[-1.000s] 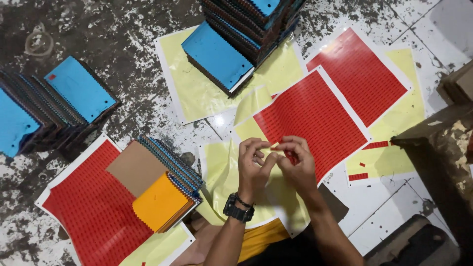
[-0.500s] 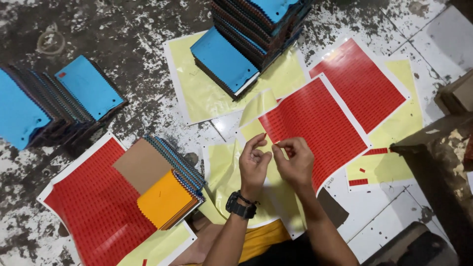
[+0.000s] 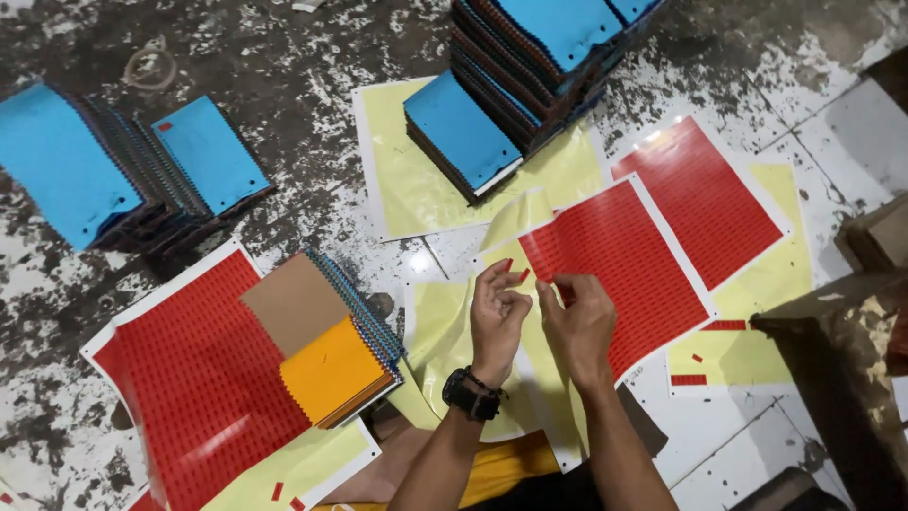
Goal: Assembling a color swatch book by peeling individual fabric or paper samples and sticking them onto a base sheet.
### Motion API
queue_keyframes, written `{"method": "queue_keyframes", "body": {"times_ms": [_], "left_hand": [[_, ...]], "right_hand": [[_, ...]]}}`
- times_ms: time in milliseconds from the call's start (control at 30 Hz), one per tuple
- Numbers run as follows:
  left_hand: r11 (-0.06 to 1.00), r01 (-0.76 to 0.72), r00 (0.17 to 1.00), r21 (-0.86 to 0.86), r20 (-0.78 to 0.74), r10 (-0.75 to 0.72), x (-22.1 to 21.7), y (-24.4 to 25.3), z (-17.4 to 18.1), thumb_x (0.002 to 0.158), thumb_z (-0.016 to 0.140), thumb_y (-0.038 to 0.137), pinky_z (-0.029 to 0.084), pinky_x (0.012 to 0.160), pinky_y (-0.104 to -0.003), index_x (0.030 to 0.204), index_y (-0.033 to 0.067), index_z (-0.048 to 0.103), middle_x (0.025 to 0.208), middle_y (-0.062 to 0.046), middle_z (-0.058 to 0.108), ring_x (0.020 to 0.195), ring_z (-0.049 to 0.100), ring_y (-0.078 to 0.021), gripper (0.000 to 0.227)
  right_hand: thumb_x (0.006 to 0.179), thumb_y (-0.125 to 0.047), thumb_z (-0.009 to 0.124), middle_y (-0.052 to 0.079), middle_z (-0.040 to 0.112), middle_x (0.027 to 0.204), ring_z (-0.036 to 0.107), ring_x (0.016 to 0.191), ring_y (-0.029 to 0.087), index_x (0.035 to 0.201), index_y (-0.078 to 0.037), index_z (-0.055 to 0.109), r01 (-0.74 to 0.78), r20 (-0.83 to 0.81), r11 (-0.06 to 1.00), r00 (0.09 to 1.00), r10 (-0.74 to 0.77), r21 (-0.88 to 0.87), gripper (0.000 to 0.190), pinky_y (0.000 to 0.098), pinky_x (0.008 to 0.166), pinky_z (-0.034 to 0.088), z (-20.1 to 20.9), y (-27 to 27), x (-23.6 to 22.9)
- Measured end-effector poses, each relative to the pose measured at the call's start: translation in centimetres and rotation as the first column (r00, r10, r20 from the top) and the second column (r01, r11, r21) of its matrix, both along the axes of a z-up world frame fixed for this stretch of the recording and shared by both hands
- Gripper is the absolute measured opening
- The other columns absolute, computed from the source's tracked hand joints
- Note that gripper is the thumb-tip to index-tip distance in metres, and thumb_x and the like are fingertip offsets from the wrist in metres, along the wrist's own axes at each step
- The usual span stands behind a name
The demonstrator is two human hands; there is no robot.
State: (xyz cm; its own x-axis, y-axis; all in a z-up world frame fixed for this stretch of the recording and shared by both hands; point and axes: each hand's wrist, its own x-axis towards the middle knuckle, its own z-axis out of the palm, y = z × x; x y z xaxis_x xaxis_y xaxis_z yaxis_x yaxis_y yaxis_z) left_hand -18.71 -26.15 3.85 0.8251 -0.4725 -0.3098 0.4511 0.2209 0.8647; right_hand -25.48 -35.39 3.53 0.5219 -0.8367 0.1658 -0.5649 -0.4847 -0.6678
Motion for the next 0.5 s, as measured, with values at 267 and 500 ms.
{"method": "queue_keyframes", "body": {"times_ms": [267, 500], "left_hand": [[0.999, 0.044, 0.999, -0.022, -0.022, -0.044, 0.5, 0.7, 1.7, 0.077, 0.069, -0.003, 0.057, 0.095, -0.033, 0.14, 0.0111, 0.053, 0.134, -0.012, 0.053, 0.103, 0.062, -0.018, 0.067], [0.995, 0.069, 0.996, -0.075, 0.055, -0.065, 0.5, 0.3, 0.8, 0.084, 0.067, -0.001, 0.058, 0.087, -0.028, 0.143, 0.0101, 0.049, 0.128, -0.012, 0.054, 0.087, 0.062, -0.0112, 0.063]], "right_hand": [[0.078, -0.013, 0.086, 0.008, 0.068, 0.087, 0.067, 0.08, 0.022, 0.085, -0.01, 0.075, -0.042, 0.177, 0.996, 0.984, 0.027, 0.081, 0.013, 0.0323, 0.069, 0.055, -1.1, -0.3, -1.1], [0.085, -0.019, 0.071, 0.02, 0.068, 0.107, 0.066, 0.104, 0.03, 0.113, -0.002, 0.074, -0.081, 0.188, 0.88, 0.982, -0.009, 0.468, 0.033, 0.0423, 0.089, 0.053, 2.3, -0.8, -0.9]]}}
